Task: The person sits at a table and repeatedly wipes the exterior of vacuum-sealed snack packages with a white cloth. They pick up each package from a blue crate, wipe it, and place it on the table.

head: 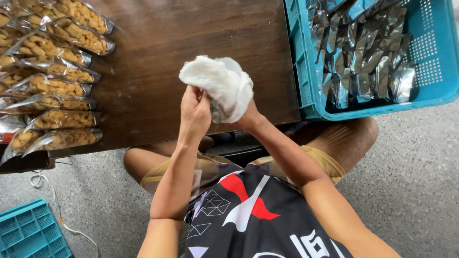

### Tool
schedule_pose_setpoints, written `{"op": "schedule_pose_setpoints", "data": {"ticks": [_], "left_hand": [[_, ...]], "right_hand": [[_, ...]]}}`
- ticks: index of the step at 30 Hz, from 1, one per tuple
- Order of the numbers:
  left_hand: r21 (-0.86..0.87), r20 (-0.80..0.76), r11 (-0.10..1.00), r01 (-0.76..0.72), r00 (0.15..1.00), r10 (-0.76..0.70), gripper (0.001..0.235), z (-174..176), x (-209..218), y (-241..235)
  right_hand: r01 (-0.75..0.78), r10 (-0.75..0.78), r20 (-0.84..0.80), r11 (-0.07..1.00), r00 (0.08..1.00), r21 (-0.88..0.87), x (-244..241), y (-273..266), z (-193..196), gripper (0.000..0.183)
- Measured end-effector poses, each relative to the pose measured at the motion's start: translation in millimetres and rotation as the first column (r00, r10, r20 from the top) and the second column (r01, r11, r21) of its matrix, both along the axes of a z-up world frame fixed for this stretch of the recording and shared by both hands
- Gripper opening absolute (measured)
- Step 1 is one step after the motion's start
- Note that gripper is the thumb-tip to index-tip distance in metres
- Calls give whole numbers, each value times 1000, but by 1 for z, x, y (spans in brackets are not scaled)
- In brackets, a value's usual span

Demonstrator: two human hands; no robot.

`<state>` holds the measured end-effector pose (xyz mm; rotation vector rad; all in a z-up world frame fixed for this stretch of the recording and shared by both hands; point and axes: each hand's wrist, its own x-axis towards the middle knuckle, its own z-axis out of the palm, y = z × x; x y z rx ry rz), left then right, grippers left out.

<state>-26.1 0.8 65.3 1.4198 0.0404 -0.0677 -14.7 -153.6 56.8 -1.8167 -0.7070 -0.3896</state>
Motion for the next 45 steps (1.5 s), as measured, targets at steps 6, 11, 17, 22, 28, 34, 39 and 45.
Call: {"op": "schedule_pose_setpoints", "data": {"ticks": [6, 11, 17, 22, 28, 34, 39, 45], "left_hand": [[74, 23, 996, 41, 999, -43, 14, 4, 5, 8], [23, -37, 997, 78, 996, -77, 15, 4, 4, -1], [-60, -10, 987, 147, 989, -148, 16, 32, 0, 16], [-96, -35, 983, 156, 986, -160, 13, 29, 1, 4], [-51, -86, 982, 181, 979, -184, 13, 25, 3, -11], [-146, -101, 979, 142, 982, -157, 15, 25, 12, 1], [-205, -203, 978, 41, 976, -84, 12, 7, 9, -11], [-244, -137, 967, 68, 985, -104, 14, 15, 7, 6]], "right_hand": [[24, -2, -303, 997, 953, 67, 8, -8, 2, 54], [113, -115, -94, 993, 989, -27, 6, -5, -19, 45], [86, -75, -363, 996, 929, 14, 14, -30, -35, 34], [209, -254, -240, 958, 937, -198, -3, -24, -34, 25], [102, -98, -79, 994, 992, 46, -7, -28, -24, 47], [52, -16, -216, 985, 976, 162, 8, -38, -27, 48], [116, -114, 117, 993, 987, -7, -10, -21, -26, 49], [-6, 49, -168, 970, 985, 245, 6, -40, -23, 50]]}}
